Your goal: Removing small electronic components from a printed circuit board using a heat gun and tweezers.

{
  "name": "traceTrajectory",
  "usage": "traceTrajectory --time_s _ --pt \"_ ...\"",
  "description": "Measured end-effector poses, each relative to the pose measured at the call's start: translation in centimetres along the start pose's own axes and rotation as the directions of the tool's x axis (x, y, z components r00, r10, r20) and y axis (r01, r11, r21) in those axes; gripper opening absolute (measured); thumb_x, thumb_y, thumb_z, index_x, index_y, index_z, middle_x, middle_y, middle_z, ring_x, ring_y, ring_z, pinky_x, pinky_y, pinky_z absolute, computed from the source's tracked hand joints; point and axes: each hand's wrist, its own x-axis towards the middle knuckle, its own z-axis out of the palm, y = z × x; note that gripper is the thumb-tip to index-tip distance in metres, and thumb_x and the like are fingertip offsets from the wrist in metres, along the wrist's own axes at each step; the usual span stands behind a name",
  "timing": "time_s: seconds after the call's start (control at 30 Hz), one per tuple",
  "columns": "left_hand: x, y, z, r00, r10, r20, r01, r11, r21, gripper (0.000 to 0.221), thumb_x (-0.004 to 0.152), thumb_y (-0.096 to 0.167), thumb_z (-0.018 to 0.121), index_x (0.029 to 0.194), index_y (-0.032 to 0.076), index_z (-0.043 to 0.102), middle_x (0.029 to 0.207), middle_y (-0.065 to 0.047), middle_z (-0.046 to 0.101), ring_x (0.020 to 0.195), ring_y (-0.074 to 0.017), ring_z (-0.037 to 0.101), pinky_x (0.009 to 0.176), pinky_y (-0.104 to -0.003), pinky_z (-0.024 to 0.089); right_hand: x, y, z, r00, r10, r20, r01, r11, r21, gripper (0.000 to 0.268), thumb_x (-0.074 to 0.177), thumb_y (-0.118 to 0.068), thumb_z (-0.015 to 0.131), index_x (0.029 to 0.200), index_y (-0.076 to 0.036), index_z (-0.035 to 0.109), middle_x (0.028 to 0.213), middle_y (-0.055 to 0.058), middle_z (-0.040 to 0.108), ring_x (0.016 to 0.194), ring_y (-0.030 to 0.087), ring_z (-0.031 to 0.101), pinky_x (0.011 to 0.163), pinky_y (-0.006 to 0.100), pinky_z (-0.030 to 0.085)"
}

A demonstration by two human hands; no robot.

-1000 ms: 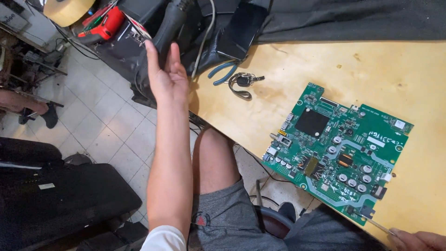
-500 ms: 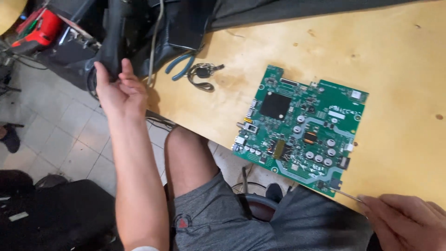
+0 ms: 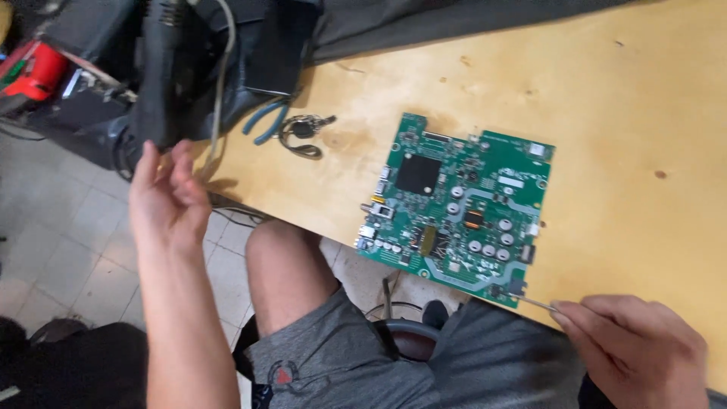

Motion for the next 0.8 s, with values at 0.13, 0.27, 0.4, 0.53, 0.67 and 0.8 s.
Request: traceTrajectory --time_s 0.13,0.27,0.4,0.53,0.67,0.8 --pt "-3.3 -1.2 -0.9 0.998 -0.02 -0.054 0.027 0.993 0.118 0.031 0.097 0.037 0.081 0.112 0.009 0.079 0.076 0.0 0.073 0.051 0.002 0.058 0.041 -0.007 0.041 0.3 -0.2 -0.6 0.998 0.005 0.06 -0.004 1.0 -0.011 0.004 0.095 -0.026 0.081 0.095 -0.024 0.085 0.091 -0.009 0.076 0.074 0.018 0.071 0.073 0.039 0.053" --pt "-6.2 -2.6 -1.2 0.997 0.066 -0.045 -0.057 0.982 0.179 0.022 0.103 0.029 0.076 0.11 0.008 0.079 0.085 0.001 0.08 0.06 -0.0018 0.071 0.045 -0.01 0.051 0.3 -0.4 -0.7 0.999 -0.04 0.033 0.041 0.999 -0.023 0.005 0.098 -0.022 0.079 0.098 -0.024 0.084 0.09 -0.006 0.074 0.076 0.02 0.07 0.072 0.038 0.051" --pt "-8.7 -4.2 -1.7 0.997 0.08 -0.02 -0.074 0.974 0.214 0.025 0.104 0.033 0.075 0.108 0.009 0.08 0.079 0.002 0.076 0.06 -0.0023 0.069 0.042 -0.012 0.042 0.5 -0.6 -0.8 0.998 -0.047 0.048 0.05 0.997 -0.063 0.007 0.099 -0.025 0.078 0.099 -0.024 0.086 0.091 -0.007 0.075 0.077 0.021 0.071 0.068 0.039 0.049" --pt "-11.6 -7.7 -2.4 0.986 0.081 0.146 -0.127 0.933 0.338 0.034 0.107 0.039 0.061 0.103 0.008 0.074 0.039 -0.01 0.035 0.029 -0.017 0.021 0.033 -0.028 0.013 0.4 -0.6 -0.8 0.997 -0.054 0.057 0.059 0.994 -0.094 0.006 0.1 -0.025 0.078 0.1 -0.029 0.083 0.093 -0.008 0.074 0.079 0.022 0.071 0.069 0.041 0.048" --pt "-13.1 -11.2 -3.6 0.926 0.284 0.248 -0.377 0.705 0.601 0.023 0.11 0.021 0.066 0.097 0.002 0.07 0.062 -0.009 0.062 0.032 -0.0082 0.033 0.032 -0.024 0.019 0.8 -0.9 -1.0 0.993 -0.121 -0.005 0.121 0.992 -0.024 0.006 0.099 -0.019 0.08 0.1 -0.023 0.084 0.094 -0.007 0.071 0.073 0.019 0.065 0.067 0.037 0.046" --pt "-12.3 -11.8 -5.2 0.875 0.302 0.377 -0.481 0.628 0.612 0.016 0.115 0.018 0.068 0.102 0.01 0.072 0.08 -0.008 0.075 0.037 -0.0033 0.049 0.03 -0.018 0.03 0.9 -1.0 -1.2 0.988 -0.151 -0.015 0.151 0.988 -0.018 0.004 0.095 -0.016 0.086 0.098 -0.018 0.084 0.094 -0.003 0.071 0.068 0.02 0.061 0.065 0.037 0.049"
